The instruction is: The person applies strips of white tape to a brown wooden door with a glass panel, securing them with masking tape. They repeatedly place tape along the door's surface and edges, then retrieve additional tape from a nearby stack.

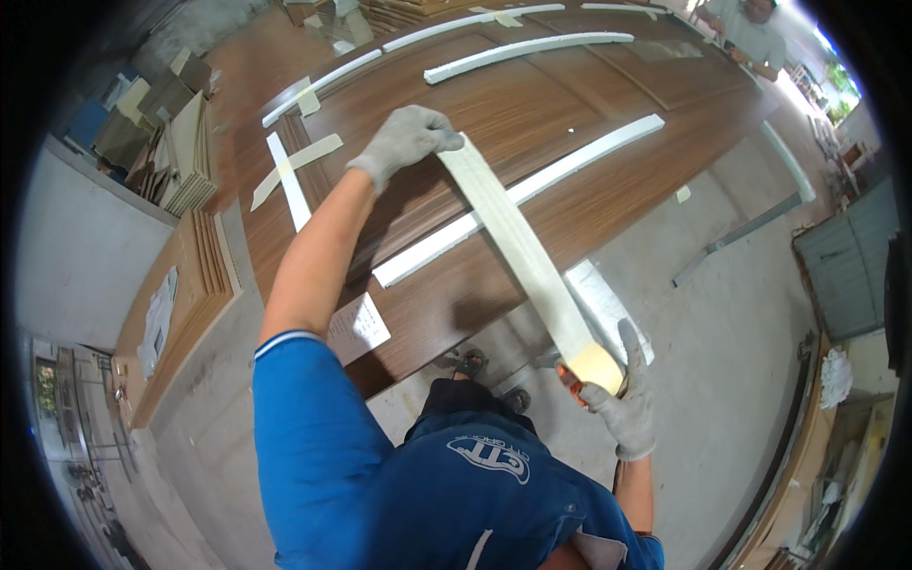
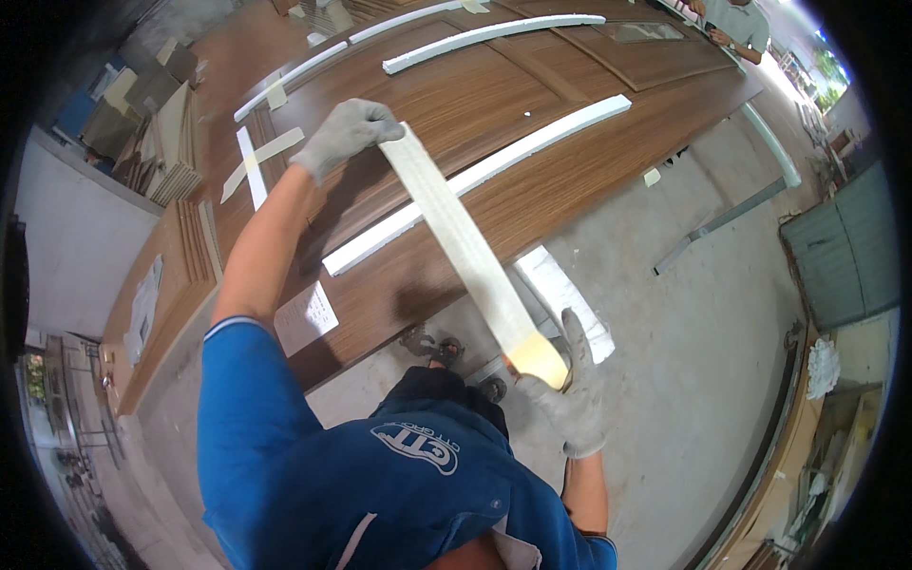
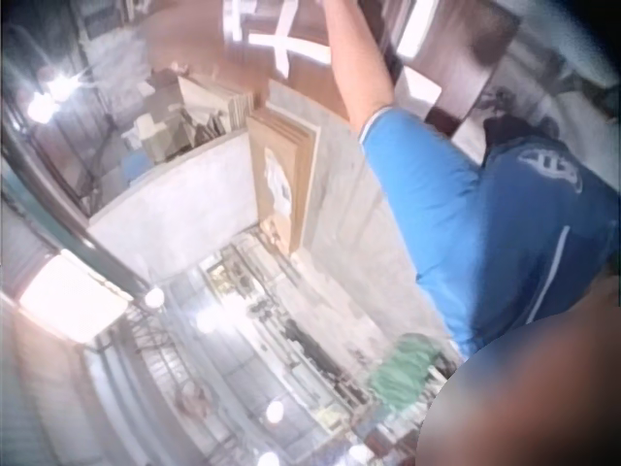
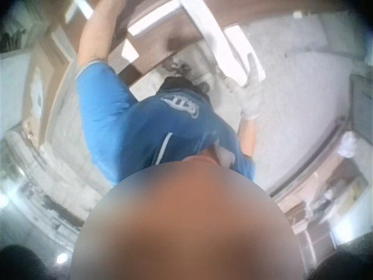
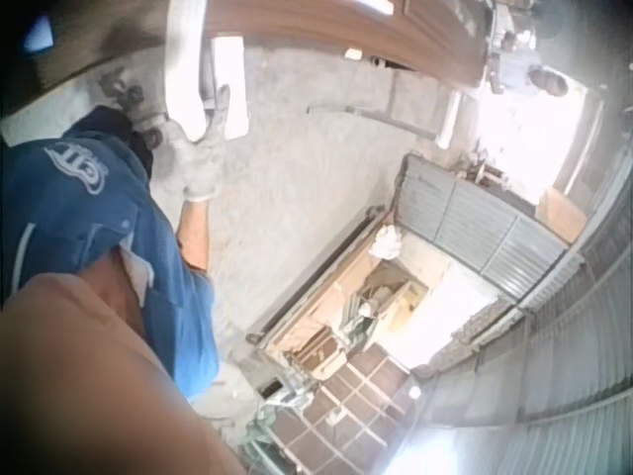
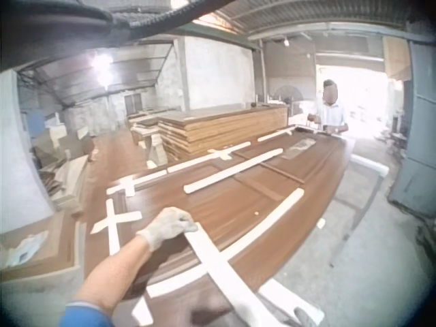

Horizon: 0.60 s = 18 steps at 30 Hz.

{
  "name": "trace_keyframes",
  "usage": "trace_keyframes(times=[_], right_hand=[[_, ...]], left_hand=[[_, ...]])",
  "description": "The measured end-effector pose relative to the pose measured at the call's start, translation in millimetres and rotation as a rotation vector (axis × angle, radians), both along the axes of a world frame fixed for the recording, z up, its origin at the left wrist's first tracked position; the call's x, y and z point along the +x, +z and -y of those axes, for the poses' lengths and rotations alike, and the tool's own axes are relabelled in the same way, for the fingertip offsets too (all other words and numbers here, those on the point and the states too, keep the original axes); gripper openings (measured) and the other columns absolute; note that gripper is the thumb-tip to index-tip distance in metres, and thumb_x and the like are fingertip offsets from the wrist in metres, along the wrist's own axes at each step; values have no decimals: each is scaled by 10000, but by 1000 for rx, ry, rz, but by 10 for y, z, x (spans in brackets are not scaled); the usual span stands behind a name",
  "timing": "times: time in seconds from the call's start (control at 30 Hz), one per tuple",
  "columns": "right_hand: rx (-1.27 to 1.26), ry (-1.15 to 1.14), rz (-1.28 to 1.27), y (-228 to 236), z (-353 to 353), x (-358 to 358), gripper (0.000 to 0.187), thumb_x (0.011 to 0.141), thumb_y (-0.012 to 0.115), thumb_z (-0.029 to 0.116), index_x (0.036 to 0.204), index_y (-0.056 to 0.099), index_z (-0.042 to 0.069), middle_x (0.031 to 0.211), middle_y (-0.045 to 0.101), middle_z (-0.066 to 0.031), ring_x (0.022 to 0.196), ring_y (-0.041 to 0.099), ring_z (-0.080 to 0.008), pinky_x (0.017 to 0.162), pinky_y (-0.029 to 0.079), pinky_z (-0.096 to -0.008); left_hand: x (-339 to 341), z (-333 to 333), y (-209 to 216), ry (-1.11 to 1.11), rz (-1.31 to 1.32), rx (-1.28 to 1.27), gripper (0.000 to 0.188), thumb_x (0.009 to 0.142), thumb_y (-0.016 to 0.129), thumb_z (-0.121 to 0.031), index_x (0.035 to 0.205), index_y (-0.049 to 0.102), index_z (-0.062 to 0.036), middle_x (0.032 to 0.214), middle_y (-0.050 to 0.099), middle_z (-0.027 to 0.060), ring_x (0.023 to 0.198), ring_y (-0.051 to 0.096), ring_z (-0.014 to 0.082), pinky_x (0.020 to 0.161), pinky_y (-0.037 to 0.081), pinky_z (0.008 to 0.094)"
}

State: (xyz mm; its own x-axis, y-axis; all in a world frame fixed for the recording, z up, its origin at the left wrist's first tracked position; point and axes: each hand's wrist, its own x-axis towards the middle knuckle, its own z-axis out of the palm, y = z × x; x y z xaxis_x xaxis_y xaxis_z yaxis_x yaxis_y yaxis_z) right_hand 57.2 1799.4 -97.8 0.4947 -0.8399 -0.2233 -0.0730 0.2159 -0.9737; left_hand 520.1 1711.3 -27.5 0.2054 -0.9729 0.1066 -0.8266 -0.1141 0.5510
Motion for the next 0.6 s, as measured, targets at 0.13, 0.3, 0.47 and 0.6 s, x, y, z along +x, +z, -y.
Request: trace_keyframes(times=[0.13,0.3,0.47,0.6], right_hand=[[-179,57,-187,-82,-73,69,1011,683,894,209,1529,384,-4,1152,709,-124,1004,674,-199,936,504,-317],[-84,166,-333,-362,-109,324,1002,709,868,197,1552,350,40,1193,675,-118,1022,672,-213,884,532,-325],[-144,290,-348,-810,46,531,950,733,851,193,1545,371,80,1422,566,-148,1271,570,-276,1064,445,-392],[-305,394,-226,-1020,129,637,819,763,818,144,1489,449,59,1394,555,-131,1271,531,-244,1056,438,-367]], left_hand=[[218,-367,-50,72,-202,53,293,839,773,-324,892,768,-36,766,691,89,729,606,163,707,487,333],[168,-579,-459,98,-40,42,274,817,794,-302,910,765,-46,900,711,132,839,667,244,758,506,375],[99,-664,-662,160,174,-1,417,752,829,-347,1081,744,-104,1197,640,165,1077,655,354,919,515,429],[18,-615,-444,328,322,-42,688,743,833,-343,1356,572,-170,1324,562,204,1100,644,413,949,522,476]])
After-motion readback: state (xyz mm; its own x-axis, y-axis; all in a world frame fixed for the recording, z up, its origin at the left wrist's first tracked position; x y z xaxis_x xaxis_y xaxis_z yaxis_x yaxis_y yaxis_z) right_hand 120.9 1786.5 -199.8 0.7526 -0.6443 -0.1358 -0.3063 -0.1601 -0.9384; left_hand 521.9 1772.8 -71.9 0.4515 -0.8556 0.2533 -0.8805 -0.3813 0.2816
